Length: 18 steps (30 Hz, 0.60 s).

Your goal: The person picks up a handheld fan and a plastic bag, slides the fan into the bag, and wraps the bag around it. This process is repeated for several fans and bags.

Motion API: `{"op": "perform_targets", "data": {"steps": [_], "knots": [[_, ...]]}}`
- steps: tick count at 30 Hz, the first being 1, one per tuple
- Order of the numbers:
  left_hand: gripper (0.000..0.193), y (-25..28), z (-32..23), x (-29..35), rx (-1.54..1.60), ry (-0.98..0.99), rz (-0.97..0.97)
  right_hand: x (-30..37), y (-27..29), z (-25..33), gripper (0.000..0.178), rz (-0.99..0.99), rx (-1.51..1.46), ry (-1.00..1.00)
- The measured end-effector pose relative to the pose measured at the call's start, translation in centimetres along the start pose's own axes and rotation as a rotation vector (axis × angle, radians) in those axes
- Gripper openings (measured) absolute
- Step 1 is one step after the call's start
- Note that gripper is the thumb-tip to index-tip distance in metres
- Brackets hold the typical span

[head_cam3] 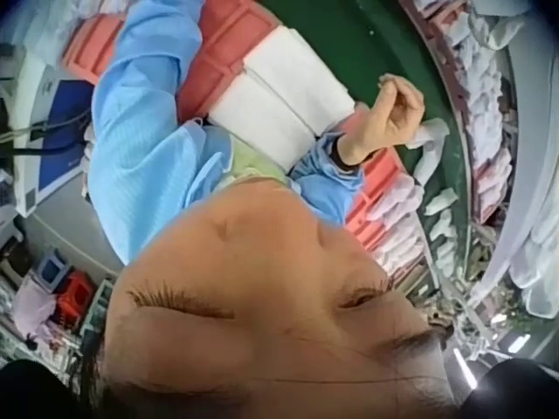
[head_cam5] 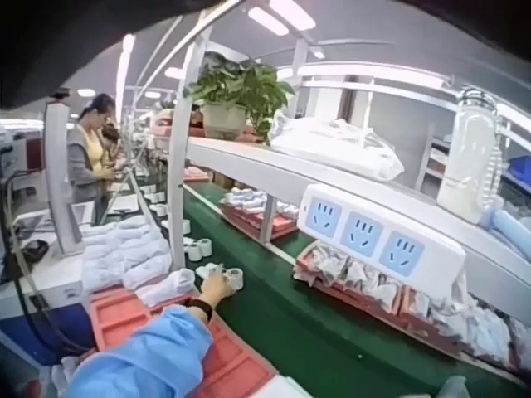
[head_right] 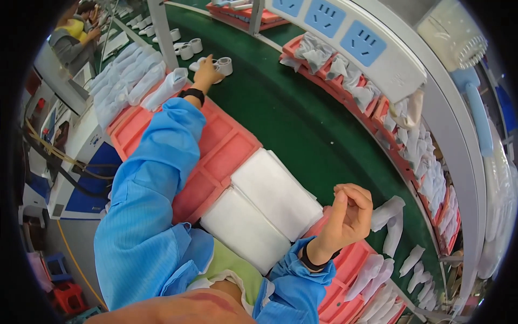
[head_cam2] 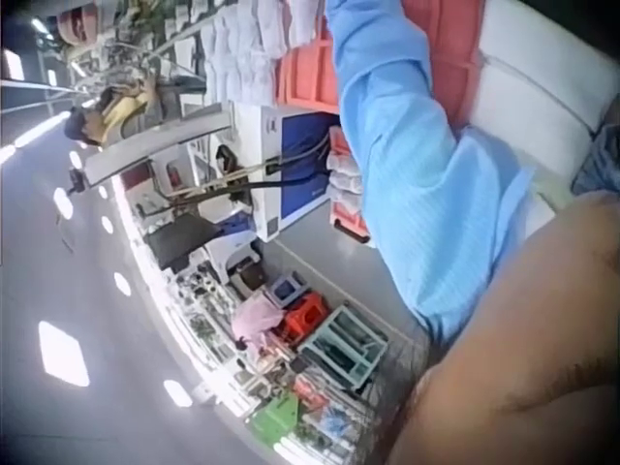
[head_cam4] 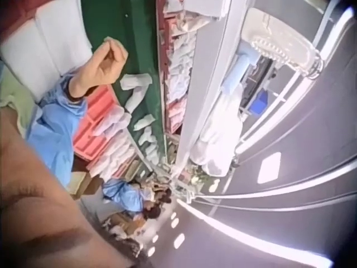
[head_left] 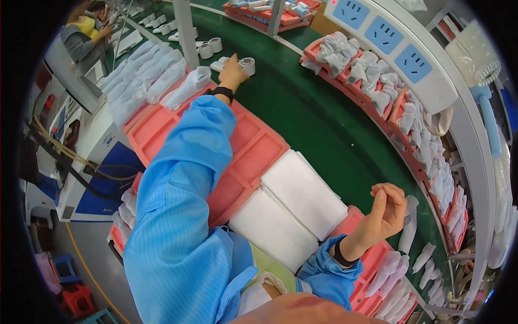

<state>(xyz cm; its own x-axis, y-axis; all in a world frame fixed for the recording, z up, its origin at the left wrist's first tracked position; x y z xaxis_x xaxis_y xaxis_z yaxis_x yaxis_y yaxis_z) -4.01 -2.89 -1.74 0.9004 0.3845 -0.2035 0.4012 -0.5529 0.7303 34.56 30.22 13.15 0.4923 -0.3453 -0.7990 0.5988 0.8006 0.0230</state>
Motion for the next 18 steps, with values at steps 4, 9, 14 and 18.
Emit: {"op": "perform_targets", "data": {"steps": [4,9,14,18], "knots": [[0.066,-1.6,3.5,-0.6,0.031,-0.112,0.066,-0.3,0.1,-0.2,0.009,0.034,0.015,0.007],[0.061,-1.4,-2.2,3.4,0.34,0.011,0.815,-0.7,0.1,-1.8,0.013,0.134,0.116,-0.04],[0.054,3.2,-12.5,16.7,0.661,-0.132,1.152,-0.5,-1.9,-3.5,0.05,0.348,0.392,-0.166],[0.056,4.2,-17.1,26.5,0.804,-0.387,1.321,0.5,-3.1,-5.7,0.062,0.353,0.665,-0.066]]}}
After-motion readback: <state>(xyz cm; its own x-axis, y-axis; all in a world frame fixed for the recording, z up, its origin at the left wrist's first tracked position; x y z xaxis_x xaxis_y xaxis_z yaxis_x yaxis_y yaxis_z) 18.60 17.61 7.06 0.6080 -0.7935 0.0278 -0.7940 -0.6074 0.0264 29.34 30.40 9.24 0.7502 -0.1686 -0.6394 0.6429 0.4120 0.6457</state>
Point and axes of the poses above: each hand's wrist, its own x-axis away from the middle knuckle, its own y-axis out of the back of the hand, z = x × y, the point moved 2 cm from there along -x, towards the middle knuckle, and after that the axes turned 6 degrees about y, right-handed, at the moved point
